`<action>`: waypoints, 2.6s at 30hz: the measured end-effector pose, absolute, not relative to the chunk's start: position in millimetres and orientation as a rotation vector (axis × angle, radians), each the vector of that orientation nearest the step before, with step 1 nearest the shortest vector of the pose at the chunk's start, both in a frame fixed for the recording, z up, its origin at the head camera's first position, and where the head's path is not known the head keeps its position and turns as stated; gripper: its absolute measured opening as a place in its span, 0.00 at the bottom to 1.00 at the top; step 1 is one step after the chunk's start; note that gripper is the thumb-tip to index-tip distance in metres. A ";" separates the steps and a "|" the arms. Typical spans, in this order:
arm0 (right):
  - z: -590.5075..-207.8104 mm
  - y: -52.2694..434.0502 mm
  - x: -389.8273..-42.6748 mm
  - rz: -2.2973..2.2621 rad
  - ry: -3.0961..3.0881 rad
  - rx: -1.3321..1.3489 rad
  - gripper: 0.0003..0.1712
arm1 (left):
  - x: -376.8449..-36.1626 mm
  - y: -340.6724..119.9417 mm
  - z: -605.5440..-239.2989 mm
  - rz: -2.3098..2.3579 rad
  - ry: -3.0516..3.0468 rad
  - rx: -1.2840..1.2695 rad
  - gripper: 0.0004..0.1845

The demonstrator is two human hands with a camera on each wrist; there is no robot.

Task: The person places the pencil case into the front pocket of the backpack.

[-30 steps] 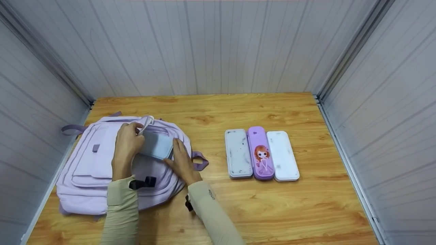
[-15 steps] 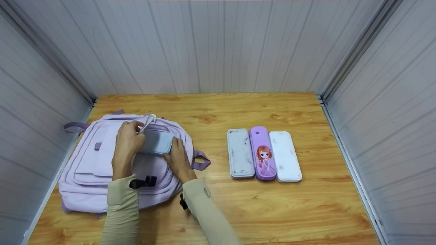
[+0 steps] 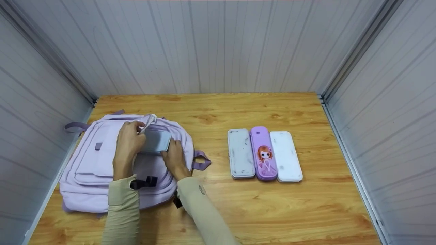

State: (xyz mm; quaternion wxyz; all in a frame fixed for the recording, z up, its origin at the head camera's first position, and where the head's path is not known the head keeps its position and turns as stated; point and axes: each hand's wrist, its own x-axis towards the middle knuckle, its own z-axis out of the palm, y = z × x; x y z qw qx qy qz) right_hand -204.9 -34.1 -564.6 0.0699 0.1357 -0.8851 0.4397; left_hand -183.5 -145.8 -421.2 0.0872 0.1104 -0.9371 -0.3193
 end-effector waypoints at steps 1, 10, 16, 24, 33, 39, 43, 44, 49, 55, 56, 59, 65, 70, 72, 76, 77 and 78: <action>-565.3 -34.8 -204.9 1.335 -2.656 0.410 0.31 | -183.4 -145.7 -421.4 -0.953 -2.791 0.329 0.22; -569.1 -37.5 -208.2 1.386 -2.637 0.502 0.31 | -182.7 -145.4 -422.3 -0.948 -2.782 0.322 0.20; -571.4 -37.9 -209.9 1.418 -2.643 0.516 0.30 | -182.0 -146.8 -421.7 -0.949 -2.784 0.321 0.21; -573.1 -40.5 -213.3 1.459 -2.591 0.583 0.25 | -182.0 -146.1 -421.6 -0.972 -2.778 0.322 0.22; -569.5 -43.4 -212.9 1.629 -2.583 0.663 0.27 | -181.6 -147.8 -423.2 -0.972 -2.771 0.320 0.21; -570.4 -43.7 -212.5 1.686 -2.578 0.661 0.27 | -181.7 -148.2 -423.2 -0.968 -2.774 0.317 0.21; -571.1 -44.1 -210.7 1.769 -2.549 0.645 0.28 | -181.2 -149.6 -422.8 -0.963 -2.773 0.321 0.21; -571.1 -44.0 -210.3 1.788 -2.539 0.633 0.28 | -181.1 -149.9 -422.8 -0.962 -2.774 0.319 0.21; -569.4 -40.7 -208.4 1.817 -2.512 0.553 0.26 | -181.1 -150.1 -422.6 -0.975 -2.777 0.322 0.22; -565.5 -26.8 -206.9 1.776 -2.501 0.477 0.24 | -181.4 -149.7 -422.6 -0.989 -2.783 0.326 0.22; -565.5 -23.4 -206.6 1.765 -2.495 0.467 0.23 | -181.3 -149.6 -422.8 -0.989 -2.782 0.325 0.22; -565.8 -12.2 -205.8 1.746 -2.470 0.423 0.22 | -181.1 -149.6 -423.1 -0.994 -2.777 0.330 0.22; -569.0 9.8 -202.7 1.871 -2.355 0.342 0.21 | -181.0 -149.2 -424.1 -1.007 -2.772 0.350 0.21; -560.7 25.5 -192.0 1.937 -2.284 0.265 0.20 | -181.1 -149.2 -425.1 -1.012 -2.771 0.343 0.21; -552.4 32.7 -185.4 1.949 -2.272 0.234 0.20 | -180.9 -149.1 -425.0 -1.012 -2.770 0.339 0.21; -539.7 47.3 -173.7 1.931 -2.266 0.164 0.20 | -180.2 -149.3 -424.8 -1.015 -2.769 0.339 0.21; -538.8 50.6 -171.5 1.933 -2.262 0.140 0.20 | -180.0 -149.5 -424.9 -1.016 -2.769 0.339 0.22; -538.7 53.7 -169.7 1.932 -2.255 0.122 0.20 | -179.8 -149.7 -425.1 -1.017 -2.769 0.338 0.22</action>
